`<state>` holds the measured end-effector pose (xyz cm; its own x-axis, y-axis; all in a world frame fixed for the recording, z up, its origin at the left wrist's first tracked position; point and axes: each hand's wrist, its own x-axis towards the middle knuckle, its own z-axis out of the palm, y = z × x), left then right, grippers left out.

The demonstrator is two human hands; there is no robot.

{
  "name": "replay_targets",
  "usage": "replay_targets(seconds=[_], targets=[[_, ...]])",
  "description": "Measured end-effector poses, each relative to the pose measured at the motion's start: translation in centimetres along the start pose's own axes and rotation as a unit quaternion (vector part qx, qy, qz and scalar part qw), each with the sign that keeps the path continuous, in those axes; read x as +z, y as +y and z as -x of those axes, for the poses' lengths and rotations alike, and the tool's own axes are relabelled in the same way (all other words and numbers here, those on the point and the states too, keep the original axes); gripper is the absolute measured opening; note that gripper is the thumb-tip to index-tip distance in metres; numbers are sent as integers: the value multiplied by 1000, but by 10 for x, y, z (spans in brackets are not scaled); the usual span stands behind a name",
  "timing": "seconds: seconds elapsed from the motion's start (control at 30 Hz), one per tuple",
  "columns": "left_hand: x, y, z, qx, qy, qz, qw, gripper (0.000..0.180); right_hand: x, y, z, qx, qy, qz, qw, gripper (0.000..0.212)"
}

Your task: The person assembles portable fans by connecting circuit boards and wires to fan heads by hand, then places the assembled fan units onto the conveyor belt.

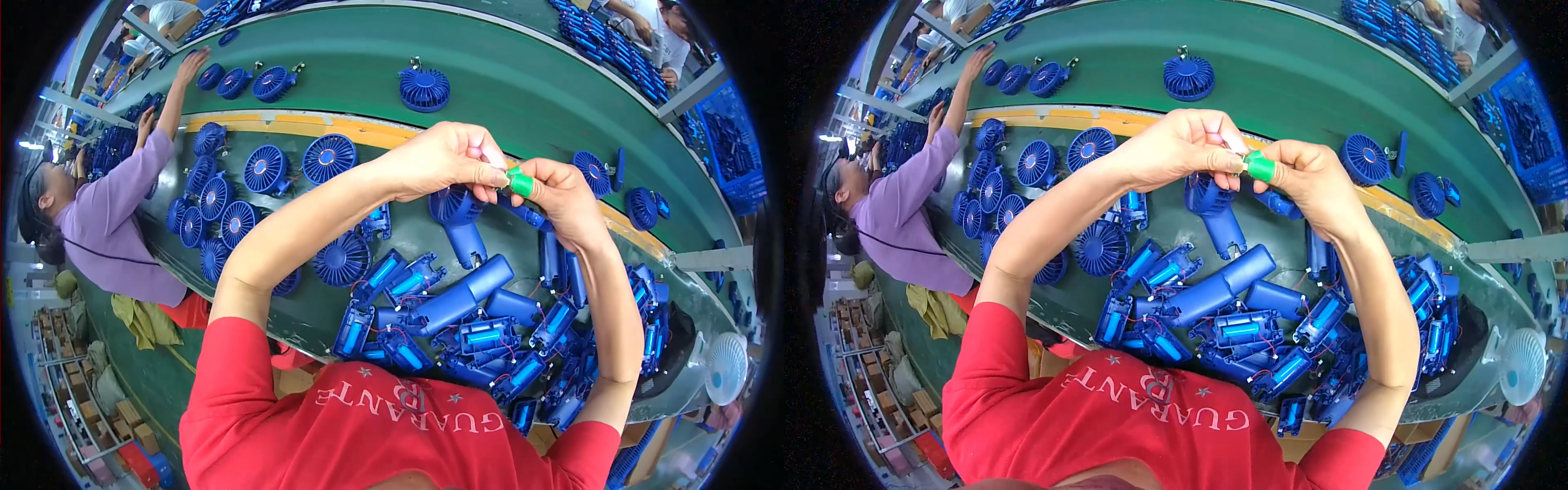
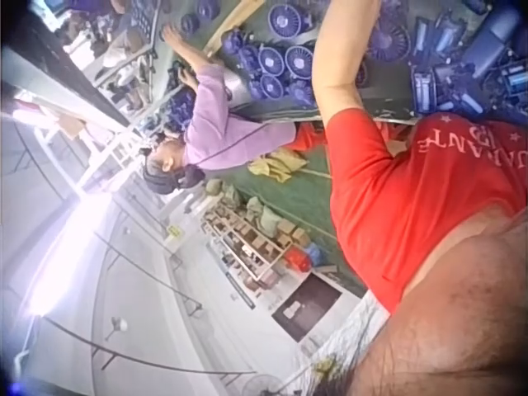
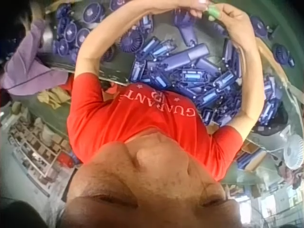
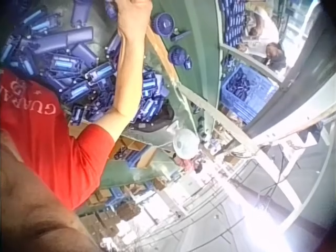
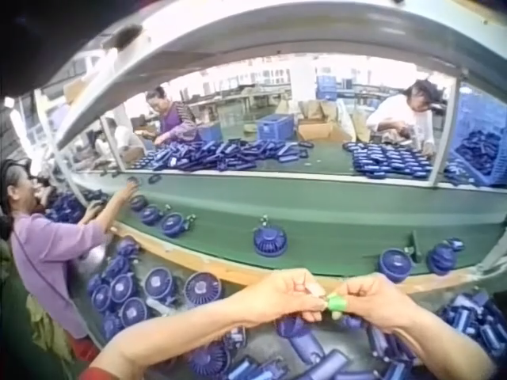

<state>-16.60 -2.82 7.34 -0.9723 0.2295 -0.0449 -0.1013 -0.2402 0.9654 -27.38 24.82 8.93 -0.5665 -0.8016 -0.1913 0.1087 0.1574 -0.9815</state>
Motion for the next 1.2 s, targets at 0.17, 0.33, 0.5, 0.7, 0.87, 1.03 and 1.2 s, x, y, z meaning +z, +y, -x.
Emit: replay_targets(seconds=[0.17, 0.33, 0.5, 0.7, 0.87, 1.03, 1.2], targets=[[-8, -13, -24, -20, -17, 23, 999, 21, -15, 3, -11, 19, 13, -33, 999, 22], [-9, -24, -40, 19, 5, 57, 998, 16, -24, 11, -18, -22, 39, -16, 999, 22], [-3, -37, -44, 38, 19, 98, 994, 15, -38, 19, -21, -60, -19, -78, 995, 25], [19, -37, -47, 45, 34, 118, 991, 20, -39, 2, 1, -20, 0, -66, 998, 28], [47, -16, -58, 44, 16, 56, 997, 17, -73, 3, 17, -10, 4, -8, 1000, 27], [49, -19, -143, 117, 149, -381, 905, 41, -170, -19, 42, -22, 162, 114, 980, 17], [75, -45, -204, 135, 163, -458, 864, 47, -275, -18, 98, -40, 265, 156, 951, 20]])
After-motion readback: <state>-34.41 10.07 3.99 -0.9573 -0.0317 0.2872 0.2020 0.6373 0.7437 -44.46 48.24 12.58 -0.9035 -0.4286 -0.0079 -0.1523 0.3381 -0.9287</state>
